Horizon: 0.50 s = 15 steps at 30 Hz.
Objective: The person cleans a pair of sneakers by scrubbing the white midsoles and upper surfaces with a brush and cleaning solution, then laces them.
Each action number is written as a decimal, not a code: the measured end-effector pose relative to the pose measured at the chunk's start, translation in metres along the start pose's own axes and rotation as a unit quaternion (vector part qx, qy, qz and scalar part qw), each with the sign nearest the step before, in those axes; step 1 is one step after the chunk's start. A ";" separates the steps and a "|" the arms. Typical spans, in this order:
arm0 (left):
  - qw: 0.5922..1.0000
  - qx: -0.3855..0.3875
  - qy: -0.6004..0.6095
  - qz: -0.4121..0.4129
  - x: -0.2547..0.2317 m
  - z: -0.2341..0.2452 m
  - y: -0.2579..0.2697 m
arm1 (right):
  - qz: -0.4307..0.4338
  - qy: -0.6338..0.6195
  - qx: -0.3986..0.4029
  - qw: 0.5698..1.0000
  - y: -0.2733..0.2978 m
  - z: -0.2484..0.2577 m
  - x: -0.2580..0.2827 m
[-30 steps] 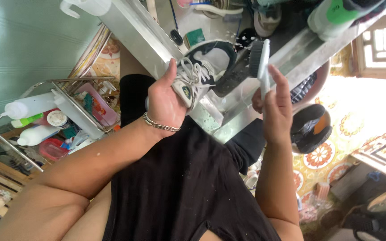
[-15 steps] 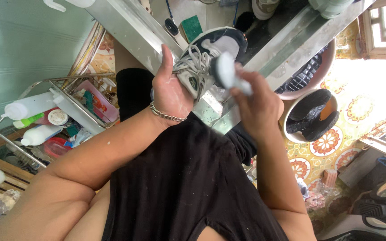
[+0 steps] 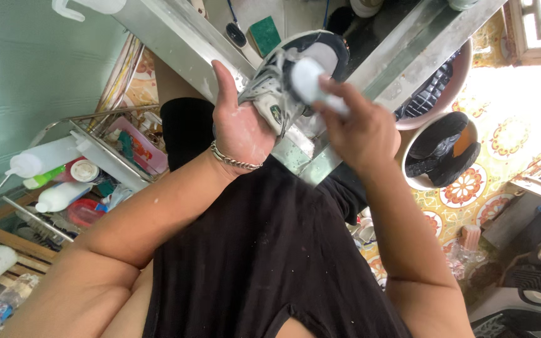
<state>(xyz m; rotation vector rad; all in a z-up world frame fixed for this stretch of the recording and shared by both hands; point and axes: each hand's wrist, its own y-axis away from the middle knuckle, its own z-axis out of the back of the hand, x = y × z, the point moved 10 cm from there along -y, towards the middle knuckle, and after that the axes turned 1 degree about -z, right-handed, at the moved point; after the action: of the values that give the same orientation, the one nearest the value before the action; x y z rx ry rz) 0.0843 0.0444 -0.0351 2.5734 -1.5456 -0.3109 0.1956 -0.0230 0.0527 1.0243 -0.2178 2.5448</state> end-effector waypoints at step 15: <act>0.999 -0.014 -0.028 0.031 0.006 0.007 0.002 | 0.045 -0.010 0.004 0.999 0.021 -0.008 0.004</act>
<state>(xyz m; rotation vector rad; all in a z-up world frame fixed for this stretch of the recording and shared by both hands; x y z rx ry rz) 0.0837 0.0380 -0.0417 2.5099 -1.6233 -0.3992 0.1796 -0.0386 0.0495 1.0656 -0.2657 2.6173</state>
